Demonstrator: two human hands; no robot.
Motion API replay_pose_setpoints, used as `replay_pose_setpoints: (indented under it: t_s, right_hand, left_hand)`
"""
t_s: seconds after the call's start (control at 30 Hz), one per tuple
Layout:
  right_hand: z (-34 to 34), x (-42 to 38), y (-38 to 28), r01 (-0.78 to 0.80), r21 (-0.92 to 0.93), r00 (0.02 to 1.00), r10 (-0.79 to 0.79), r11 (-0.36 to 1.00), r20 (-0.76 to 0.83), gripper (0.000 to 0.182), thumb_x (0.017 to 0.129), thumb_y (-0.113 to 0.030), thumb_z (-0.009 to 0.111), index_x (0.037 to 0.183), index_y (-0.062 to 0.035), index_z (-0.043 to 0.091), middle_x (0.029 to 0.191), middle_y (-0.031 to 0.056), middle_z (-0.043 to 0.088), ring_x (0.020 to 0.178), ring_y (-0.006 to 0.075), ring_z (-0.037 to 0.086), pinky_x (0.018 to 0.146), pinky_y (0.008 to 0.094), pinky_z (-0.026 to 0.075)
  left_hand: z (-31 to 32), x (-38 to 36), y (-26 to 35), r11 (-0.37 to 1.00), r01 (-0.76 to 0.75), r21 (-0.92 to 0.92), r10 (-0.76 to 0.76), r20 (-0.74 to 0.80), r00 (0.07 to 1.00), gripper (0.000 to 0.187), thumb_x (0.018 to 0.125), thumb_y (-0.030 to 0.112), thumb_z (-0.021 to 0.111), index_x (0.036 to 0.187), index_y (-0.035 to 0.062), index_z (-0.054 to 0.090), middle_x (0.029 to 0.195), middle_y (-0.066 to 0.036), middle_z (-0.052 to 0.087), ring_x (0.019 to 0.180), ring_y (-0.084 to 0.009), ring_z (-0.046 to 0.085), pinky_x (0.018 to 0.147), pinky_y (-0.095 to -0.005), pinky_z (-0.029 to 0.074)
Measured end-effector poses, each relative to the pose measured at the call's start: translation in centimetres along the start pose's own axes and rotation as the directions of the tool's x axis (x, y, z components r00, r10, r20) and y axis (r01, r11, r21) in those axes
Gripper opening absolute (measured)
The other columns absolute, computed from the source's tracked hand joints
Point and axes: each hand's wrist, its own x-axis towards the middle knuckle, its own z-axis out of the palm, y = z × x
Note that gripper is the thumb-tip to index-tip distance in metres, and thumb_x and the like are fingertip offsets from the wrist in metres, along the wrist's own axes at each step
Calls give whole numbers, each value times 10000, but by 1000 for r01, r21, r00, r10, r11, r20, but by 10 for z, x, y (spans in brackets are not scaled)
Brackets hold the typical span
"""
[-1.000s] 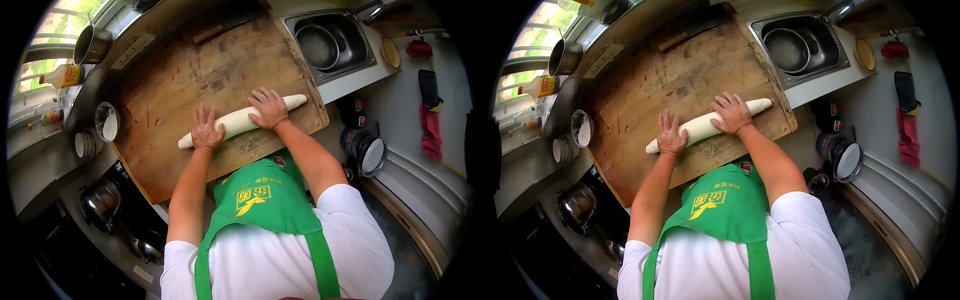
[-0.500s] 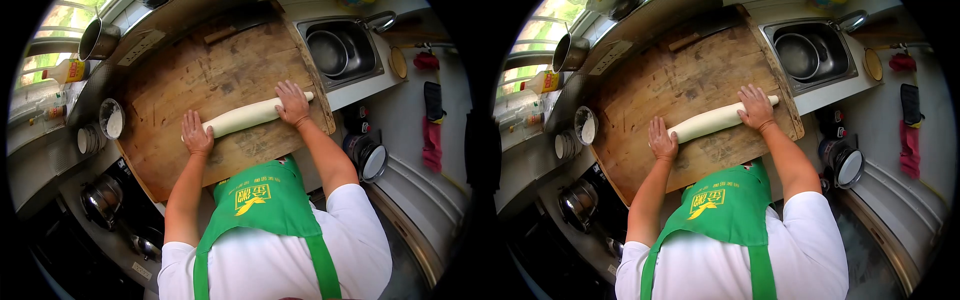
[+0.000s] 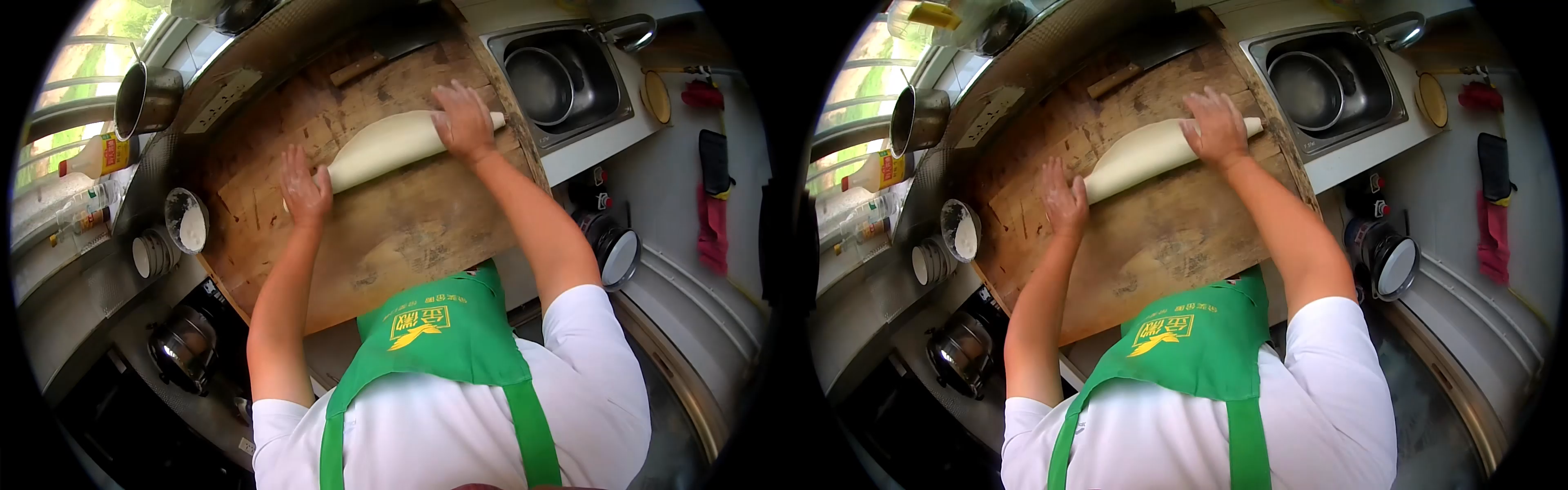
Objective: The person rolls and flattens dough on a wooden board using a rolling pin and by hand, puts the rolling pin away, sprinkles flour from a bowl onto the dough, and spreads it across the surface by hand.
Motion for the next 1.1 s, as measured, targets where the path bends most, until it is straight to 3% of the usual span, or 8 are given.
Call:
replay_pose_setpoints:
  t_s: [0.07, 0.17, 0.3, 0.4, 0.53, 0.63, 0.9, 1.1]
  right_hand:
    - [2, -7, 10, 98, -61, 995, -96, 993, 42, 458, 960, -477, 614, 1224, -120, 728, 1362, 91, 695, 1322, 344, 594, 1153, 501, 423]
    - [0, 8, 19, 177, -65, 977, -167, 982, 134, 465, 907, -492, 659, 1189, -129, 728, 1327, 72, 703, 1287, 323, 610, 1099, 487, 462]
    - [17, 61, 32, 167, -55, 986, -167, 984, 5, 398, 881, -512, 677, 1067, -165, 733, 1143, 60, 717, 1138, 286, 644, 943, 451, 524]
    - [22, 86, 34, 7, -73, 984, 6, 997, 179, 466, 932, -585, 609, 883, -148, 764, 1043, 59, 740, 1018, 285, 649, 892, 457, 518]
    - [22, 98, 27, -288, -225, 934, 325, 931, 150, 615, 985, -652, 476, 913, -131, 795, 950, 71, 757, 1021, 298, 663, 932, 470, 470]
    - [3, 63, 31, -150, -268, 966, 199, 952, 168, 609, 1000, -628, 460, 925, -128, 799, 953, 80, 758, 1024, 309, 663, 935, 479, 460]
    - [-62, -126, 49, -290, -363, 940, 335, 885, 65, 370, 971, -415, 552, 827, -130, 740, 903, 102, 714, 935, 345, 644, 888, 507, 454]
    - [-61, -205, -30, -151, -171, 983, 166, 974, 77, 319, 919, -406, 637, 754, -136, 671, 827, 96, 659, 849, 324, 626, 826, 493, 438]
  left_hand:
    - [13, -29, 0, 982, -84, 168, 79, 41, 996, 608, 984, 445, 510, 1453, 69, 596, 1585, -202, 490, 1481, -450, 405, 1208, -555, 333]
    - [6, 1, 2, 994, -22, 105, 8, 138, 990, 555, 934, 380, 551, 1416, 116, 630, 1547, -194, 511, 1451, -458, 424, 1168, -553, 392]
    - [18, 56, -26, 987, -151, 46, 149, 50, 988, 386, 872, 297, 596, 1203, 125, 696, 1333, -134, 645, 1252, -397, 579, 1001, -507, 524]
    - [14, 82, -25, 989, -103, 108, 91, 105, 990, 301, 925, 312, 561, 1085, 130, 739, 1237, -133, 691, 1132, -380, 631, 895, -495, 551]
    - [22, 91, -28, 989, -10, 151, -9, 120, 993, 366, 995, 383, 504, 945, 136, 770, 1054, -162, 720, 966, -408, 658, 859, -521, 539]
    - [15, 49, -18, 976, -10, 218, -28, 168, 985, 419, 1003, 422, 498, 911, 123, 776, 967, -166, 729, 887, -414, 671, 826, -525, 532]
    - [17, -69, 75, 985, -115, 125, 96, 143, 985, 364, 960, 395, 576, 871, 99, 769, 919, -142, 690, 892, -358, 640, 849, -479, 469]
    - [-21, -213, 24, 994, -43, 97, 33, 106, 994, 285, 931, 328, 579, 828, 93, 702, 899, -158, 668, 900, -364, 623, 853, -494, 468]
